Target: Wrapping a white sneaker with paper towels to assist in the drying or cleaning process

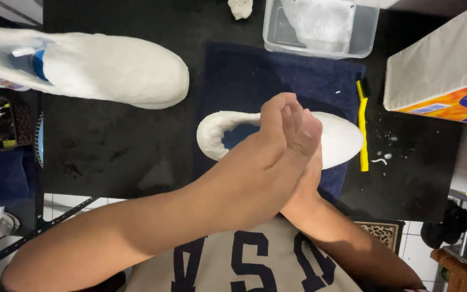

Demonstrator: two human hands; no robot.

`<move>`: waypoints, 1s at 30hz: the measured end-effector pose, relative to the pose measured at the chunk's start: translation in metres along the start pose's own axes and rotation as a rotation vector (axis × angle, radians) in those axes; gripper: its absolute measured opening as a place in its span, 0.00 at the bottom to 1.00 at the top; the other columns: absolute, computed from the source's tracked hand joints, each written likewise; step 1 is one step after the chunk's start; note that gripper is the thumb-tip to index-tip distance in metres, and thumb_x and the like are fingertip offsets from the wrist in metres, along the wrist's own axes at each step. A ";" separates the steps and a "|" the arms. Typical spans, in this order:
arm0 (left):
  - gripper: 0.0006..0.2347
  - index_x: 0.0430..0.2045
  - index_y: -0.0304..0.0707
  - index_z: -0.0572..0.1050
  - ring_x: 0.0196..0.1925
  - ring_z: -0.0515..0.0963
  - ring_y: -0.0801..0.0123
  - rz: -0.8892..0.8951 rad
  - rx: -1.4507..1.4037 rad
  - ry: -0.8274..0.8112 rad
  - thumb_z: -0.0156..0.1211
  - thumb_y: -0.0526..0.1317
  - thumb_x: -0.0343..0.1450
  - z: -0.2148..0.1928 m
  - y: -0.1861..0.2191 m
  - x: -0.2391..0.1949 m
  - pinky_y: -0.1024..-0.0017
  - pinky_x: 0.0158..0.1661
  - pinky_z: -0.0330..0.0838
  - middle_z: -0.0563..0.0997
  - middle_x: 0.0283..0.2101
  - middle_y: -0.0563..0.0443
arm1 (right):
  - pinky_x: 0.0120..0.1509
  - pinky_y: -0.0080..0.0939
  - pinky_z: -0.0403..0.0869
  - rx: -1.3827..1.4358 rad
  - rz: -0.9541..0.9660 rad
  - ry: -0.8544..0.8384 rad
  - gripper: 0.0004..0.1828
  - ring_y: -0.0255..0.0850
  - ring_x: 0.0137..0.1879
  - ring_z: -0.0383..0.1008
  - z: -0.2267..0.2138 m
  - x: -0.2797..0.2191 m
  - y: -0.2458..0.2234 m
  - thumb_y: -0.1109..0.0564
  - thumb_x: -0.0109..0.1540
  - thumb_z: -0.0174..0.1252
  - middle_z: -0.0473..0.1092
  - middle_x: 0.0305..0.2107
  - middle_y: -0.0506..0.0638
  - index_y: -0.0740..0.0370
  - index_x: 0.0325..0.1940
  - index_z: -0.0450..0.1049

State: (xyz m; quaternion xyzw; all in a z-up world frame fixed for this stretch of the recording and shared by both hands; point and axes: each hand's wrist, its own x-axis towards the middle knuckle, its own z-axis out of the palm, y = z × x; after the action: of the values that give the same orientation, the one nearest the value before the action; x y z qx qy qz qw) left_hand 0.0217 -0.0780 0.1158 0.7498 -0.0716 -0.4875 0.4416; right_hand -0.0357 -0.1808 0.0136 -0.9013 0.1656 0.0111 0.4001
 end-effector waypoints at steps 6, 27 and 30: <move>0.48 0.74 0.37 0.32 0.45 0.90 0.57 0.109 -0.067 -0.084 0.19 0.69 0.60 -0.010 -0.013 0.004 0.68 0.34 0.80 0.75 0.65 0.34 | 0.67 0.58 0.62 -0.015 -0.284 -0.021 0.19 0.49 0.46 0.68 -0.012 0.000 -0.007 0.51 0.60 0.52 0.66 0.39 0.52 0.65 0.51 0.65; 0.46 0.75 0.47 0.44 0.64 0.81 0.57 -0.210 -0.150 -0.022 0.22 0.67 0.59 -0.010 0.003 0.013 0.64 0.56 0.73 0.78 0.64 0.38 | 0.82 0.63 0.55 -0.177 -0.485 0.003 0.46 0.66 0.76 0.58 -0.007 -0.002 0.035 0.48 0.60 0.59 0.59 0.69 0.70 0.75 0.75 0.50; 0.46 0.76 0.47 0.41 0.60 0.84 0.55 -0.245 -0.137 -0.046 0.23 0.66 0.59 -0.011 0.014 0.009 0.63 0.50 0.77 0.82 0.59 0.36 | 0.82 0.64 0.56 -0.190 -0.467 0.041 0.48 0.62 0.77 0.58 -0.002 -0.004 0.039 0.46 0.60 0.66 0.61 0.70 0.63 0.68 0.75 0.52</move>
State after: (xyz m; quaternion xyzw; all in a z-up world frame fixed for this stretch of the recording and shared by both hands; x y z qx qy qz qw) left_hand 0.0392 -0.0846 0.1215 0.7096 0.0438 -0.5586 0.4273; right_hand -0.0514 -0.2053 -0.0122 -0.9487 -0.0408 -0.0842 0.3020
